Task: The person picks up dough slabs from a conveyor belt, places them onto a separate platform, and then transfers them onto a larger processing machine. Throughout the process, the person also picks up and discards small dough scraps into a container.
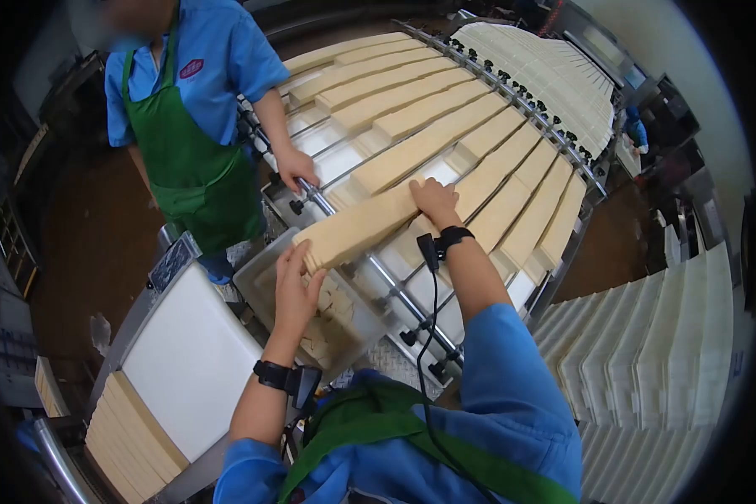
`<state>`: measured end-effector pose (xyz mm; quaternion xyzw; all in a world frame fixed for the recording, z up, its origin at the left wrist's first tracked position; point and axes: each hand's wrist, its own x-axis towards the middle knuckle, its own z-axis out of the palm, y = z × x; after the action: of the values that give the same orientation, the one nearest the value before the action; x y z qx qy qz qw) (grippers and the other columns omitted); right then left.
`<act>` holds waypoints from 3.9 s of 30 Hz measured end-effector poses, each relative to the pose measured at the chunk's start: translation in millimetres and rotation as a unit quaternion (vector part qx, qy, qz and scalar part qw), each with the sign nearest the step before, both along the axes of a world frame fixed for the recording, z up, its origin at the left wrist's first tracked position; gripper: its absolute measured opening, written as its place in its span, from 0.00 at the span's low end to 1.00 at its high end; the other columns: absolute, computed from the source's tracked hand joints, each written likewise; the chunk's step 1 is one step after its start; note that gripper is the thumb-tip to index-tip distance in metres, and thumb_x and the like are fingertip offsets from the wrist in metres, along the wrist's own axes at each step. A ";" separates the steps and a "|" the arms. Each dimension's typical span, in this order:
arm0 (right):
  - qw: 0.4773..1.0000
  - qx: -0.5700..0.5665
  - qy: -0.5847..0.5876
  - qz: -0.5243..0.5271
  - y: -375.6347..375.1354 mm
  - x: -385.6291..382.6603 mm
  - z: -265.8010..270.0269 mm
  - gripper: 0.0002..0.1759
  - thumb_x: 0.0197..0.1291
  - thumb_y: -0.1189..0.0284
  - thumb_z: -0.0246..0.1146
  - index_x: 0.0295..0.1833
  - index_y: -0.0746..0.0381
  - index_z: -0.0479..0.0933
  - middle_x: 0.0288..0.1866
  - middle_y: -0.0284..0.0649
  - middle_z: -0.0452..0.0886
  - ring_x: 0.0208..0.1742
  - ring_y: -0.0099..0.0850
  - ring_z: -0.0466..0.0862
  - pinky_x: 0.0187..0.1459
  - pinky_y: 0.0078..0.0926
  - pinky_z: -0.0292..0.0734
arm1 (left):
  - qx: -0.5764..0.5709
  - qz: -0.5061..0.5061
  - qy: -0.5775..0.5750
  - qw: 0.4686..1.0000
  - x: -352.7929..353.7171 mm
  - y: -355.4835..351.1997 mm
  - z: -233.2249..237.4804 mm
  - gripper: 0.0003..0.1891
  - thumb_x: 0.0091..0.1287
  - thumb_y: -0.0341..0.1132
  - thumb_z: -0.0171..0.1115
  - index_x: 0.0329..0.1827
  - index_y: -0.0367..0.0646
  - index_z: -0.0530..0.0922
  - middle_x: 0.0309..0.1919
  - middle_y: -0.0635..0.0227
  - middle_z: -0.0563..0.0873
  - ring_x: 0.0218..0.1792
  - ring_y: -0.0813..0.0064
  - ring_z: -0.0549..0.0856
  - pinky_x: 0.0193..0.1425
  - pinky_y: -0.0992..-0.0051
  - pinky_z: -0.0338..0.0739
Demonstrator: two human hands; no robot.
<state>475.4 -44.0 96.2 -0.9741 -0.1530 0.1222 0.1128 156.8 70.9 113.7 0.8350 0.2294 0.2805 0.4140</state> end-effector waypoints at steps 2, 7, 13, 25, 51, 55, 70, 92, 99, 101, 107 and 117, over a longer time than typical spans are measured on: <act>1.000 0.007 -0.021 -0.021 -2.3 33.3 -11.7 0.37 0.56 0.47 0.45 0.59 0.67 0.72 0.62 0.51 0.72 0.67 0.50 0.63 0.64 0.50 0.53 | -0.059 -0.041 0.026 0.997 17.4 0.5 10.9 0.27 0.59 0.27 0.64 0.63 0.42 0.68 0.58 0.54 0.72 0.55 0.61 0.75 0.55 0.71 0.73; 0.998 0.005 -0.049 -0.038 -11.1 80.9 -12.7 0.35 0.59 0.50 0.41 0.60 0.67 0.72 0.62 0.51 0.73 0.66 0.48 0.64 0.66 0.46 0.50 | -0.040 -0.052 0.026 0.998 55.2 -9.2 -12.9 0.27 0.59 0.27 0.63 0.63 0.41 0.68 0.57 0.54 0.72 0.52 0.62 0.77 0.55 0.72 0.74; 1.000 -0.010 0.026 -0.008 -16.2 111.5 -19.6 0.35 0.61 0.53 0.40 0.63 0.67 0.67 0.63 0.54 0.71 0.67 0.52 0.65 0.66 0.48 0.50 | -0.064 -0.010 0.055 0.996 78.9 -20.9 -23.7 0.26 0.59 0.27 0.61 0.62 0.40 0.68 0.58 0.48 0.71 0.57 0.53 0.74 0.61 0.67 0.69; 0.989 0.044 -0.139 -0.010 -26.3 100.5 -35.3 0.33 0.60 0.58 0.50 0.67 0.68 0.62 0.72 0.53 0.56 0.73 0.52 0.52 0.65 0.59 0.48 | -0.264 -0.086 0.024 0.960 152.0 -22.6 -57.7 0.25 0.63 0.21 0.55 0.65 0.36 0.65 0.57 0.64 0.74 0.49 0.79 0.76 0.52 0.81 0.72; 0.899 0.006 -0.064 0.433 19.7 -196.8 -38.9 0.16 0.51 0.65 0.60 0.47 0.54 0.77 0.42 0.35 0.78 0.50 0.34 0.76 0.62 0.51 0.52 | -0.185 -0.001 0.140 0.973 -193.0 -49.5 -80.9 0.07 0.63 0.30 0.60 0.40 0.37 0.82 0.21 0.72 0.80 0.23 0.85 0.75 0.29 0.81 0.71; 0.909 0.036 -0.100 0.403 18.5 -203.2 -34.7 0.09 0.50 0.67 0.58 0.37 0.53 0.78 0.37 0.35 0.80 0.45 0.34 0.77 0.57 0.45 0.55 | -0.175 -0.024 0.119 0.977 -194.9 -53.4 -78.1 0.07 0.64 0.30 0.61 0.39 0.37 0.82 0.17 0.77 0.76 0.21 0.89 0.71 0.26 0.84 0.68; 0.917 0.096 -0.146 0.359 16.9 -210.9 -35.4 0.03 0.47 0.68 0.59 0.26 0.49 0.78 0.30 0.31 0.81 0.42 0.32 0.79 0.59 0.38 0.54 | -0.111 -0.070 0.137 0.982 -202.6 -46.4 -90.0 0.09 0.64 0.36 0.60 0.42 0.43 0.82 0.22 0.65 0.82 0.23 0.73 0.80 0.31 0.76 0.74; 0.892 0.151 -0.175 0.388 27.1 -190.3 -67.7 0.08 0.45 0.64 0.70 0.25 0.51 0.78 0.27 0.31 0.79 0.37 0.33 0.79 0.62 0.57 0.53 | -0.098 -0.098 0.144 0.980 -197.0 -38.3 -111.2 0.15 0.65 0.46 0.58 0.30 0.43 0.75 0.23 0.62 0.80 0.25 0.64 0.78 0.32 0.70 0.73; 0.905 0.114 -0.154 0.380 20.1 -205.6 -50.3 0.07 0.43 0.63 0.71 0.25 0.50 0.80 0.32 0.32 0.79 0.42 0.33 0.78 0.66 0.57 0.51 | -0.041 -0.101 0.091 0.990 -205.0 -36.4 -114.4 0.18 0.62 0.46 0.59 0.22 0.43 0.68 0.17 0.60 0.73 0.20 0.57 0.72 0.27 0.63 0.68; 0.904 0.112 -0.154 0.382 18.7 -207.1 -45.6 0.08 0.43 0.62 0.72 0.26 0.50 0.80 0.32 0.31 0.79 0.44 0.33 0.78 0.66 0.57 0.50 | -0.026 -0.095 0.088 0.991 -204.0 -35.1 -120.2 0.18 0.62 0.45 0.59 0.21 0.43 0.67 0.17 0.60 0.73 0.21 0.55 0.72 0.27 0.63 0.67; 0.899 0.099 -0.174 0.389 20.3 -205.0 -51.1 0.09 0.43 0.62 0.72 0.27 0.49 0.79 0.32 0.32 0.79 0.43 0.33 0.78 0.66 0.56 0.51 | -0.053 -0.091 0.123 0.987 -204.3 -35.4 -115.8 0.13 0.60 0.39 0.57 0.24 0.43 0.67 0.19 0.58 0.74 0.24 0.52 0.73 0.30 0.59 0.66; 0.892 0.107 -0.185 0.398 21.0 -204.1 -57.8 0.09 0.43 0.63 0.71 0.27 0.51 0.77 0.33 0.34 0.78 0.43 0.36 0.78 0.65 0.58 0.50 | -0.063 -0.123 0.133 0.981 -207.4 -33.2 -118.3 0.05 0.60 0.36 0.55 0.35 0.46 0.74 0.27 0.60 0.81 0.31 0.55 0.79 0.36 0.61 0.72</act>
<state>271.3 -23.0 38.4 -0.8187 -0.5583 -0.0424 0.1275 -50.6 37.7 -4.5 0.8591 0.1955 0.0987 0.4625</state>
